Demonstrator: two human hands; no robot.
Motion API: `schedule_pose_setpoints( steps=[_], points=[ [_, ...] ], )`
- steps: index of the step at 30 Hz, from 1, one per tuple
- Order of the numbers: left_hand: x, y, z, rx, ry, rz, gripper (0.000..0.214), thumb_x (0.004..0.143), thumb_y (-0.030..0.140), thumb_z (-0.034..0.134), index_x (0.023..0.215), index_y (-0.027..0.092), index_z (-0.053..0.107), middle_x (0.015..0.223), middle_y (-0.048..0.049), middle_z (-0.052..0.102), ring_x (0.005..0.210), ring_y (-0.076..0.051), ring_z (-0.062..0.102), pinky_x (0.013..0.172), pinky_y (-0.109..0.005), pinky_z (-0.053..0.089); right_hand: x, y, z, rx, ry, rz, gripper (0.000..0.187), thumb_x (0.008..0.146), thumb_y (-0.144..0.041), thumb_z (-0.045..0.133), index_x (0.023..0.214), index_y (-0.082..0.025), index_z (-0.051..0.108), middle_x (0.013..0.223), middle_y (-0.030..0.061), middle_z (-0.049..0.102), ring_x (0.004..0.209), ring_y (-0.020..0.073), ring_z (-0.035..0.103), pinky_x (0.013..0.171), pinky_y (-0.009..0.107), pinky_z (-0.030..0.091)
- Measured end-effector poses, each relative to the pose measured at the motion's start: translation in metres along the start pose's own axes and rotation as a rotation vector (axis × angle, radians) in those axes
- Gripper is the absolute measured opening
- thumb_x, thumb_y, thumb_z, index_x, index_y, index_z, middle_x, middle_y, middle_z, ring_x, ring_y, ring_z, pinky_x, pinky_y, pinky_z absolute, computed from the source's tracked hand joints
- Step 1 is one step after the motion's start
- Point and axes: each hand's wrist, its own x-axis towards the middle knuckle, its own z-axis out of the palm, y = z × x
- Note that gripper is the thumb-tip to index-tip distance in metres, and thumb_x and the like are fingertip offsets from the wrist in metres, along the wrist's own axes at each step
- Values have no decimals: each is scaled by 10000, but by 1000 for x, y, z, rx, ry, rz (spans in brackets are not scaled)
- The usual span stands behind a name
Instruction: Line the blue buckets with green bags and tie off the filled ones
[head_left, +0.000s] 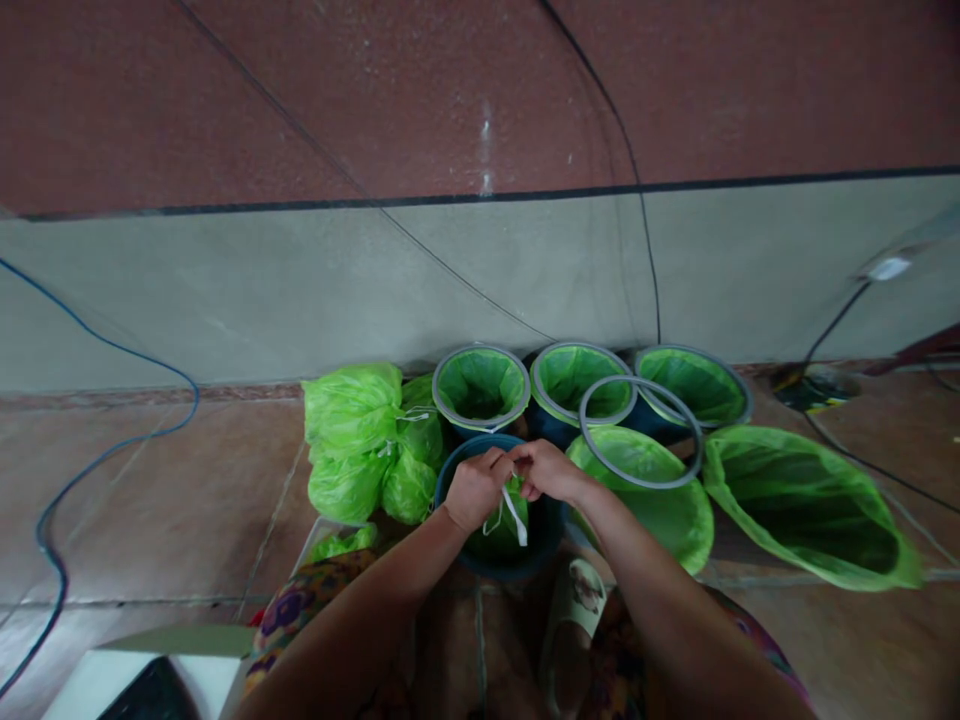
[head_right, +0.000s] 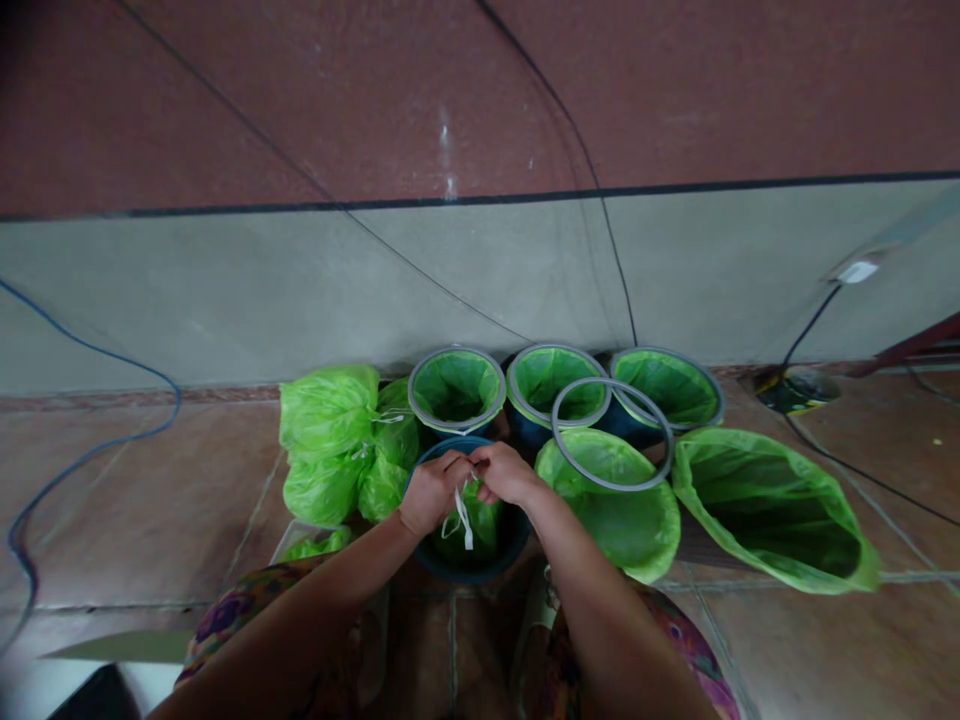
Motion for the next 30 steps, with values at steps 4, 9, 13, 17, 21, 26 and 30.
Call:
schedule_pose_setpoints(
  steps=[4,9,13,17,21,26,30],
  points=[
    [1,-1,0,16,-4,-16,152,906,172,454,897,172,605,870,-48,616,745,-149,590,698,-259,497,2,2,1,-53,58,-12,181,828,-95,458,855,-152,628,454,-26,563,452,127,601,458,195,471],
    [4,-2,2,-15,-5,-76,168,910,175,431,907,183,599,868,-42,607,764,-144,589,673,-236,476,0,-4,2,-380,169,-170,207,841,-95,435,858,-162,629,642,30,661,664,152,664,642,234,489],
    [6,-3,3,-92,3,-136,153,895,177,431,915,182,583,858,-42,604,749,-144,586,659,-236,457,-2,-9,4,-725,301,-263,197,843,-100,438,879,-165,620,932,89,676,903,191,647,808,279,450],
    [7,-2,2,-159,-8,-183,105,847,152,458,868,187,554,852,-38,600,726,-144,576,666,-245,445,-7,-11,5,-861,323,-233,212,838,-100,438,962,-179,591,1110,88,592,864,154,636,802,262,444],
    [9,0,0,-221,-12,-218,91,825,141,460,827,196,532,826,-31,593,719,-145,568,673,-248,435,-13,-14,7,-914,377,-205,229,828,-91,431,985,-176,574,1229,93,517,957,165,609,819,260,449],
    [9,1,-3,-285,-5,-225,85,793,133,473,797,197,529,795,-22,582,703,-143,562,660,-246,420,-18,-20,6,-1013,460,-133,278,833,-66,398,1018,-161,581,1344,130,451,1035,215,577,787,291,467],
    [8,0,-5,-327,5,-225,89,765,116,485,763,196,525,767,-14,575,692,-138,552,646,-247,409,-22,-22,-8,-978,553,-68,297,839,-46,370,990,-155,602,1329,155,473,1053,238,571,799,310,461]
  ],
)
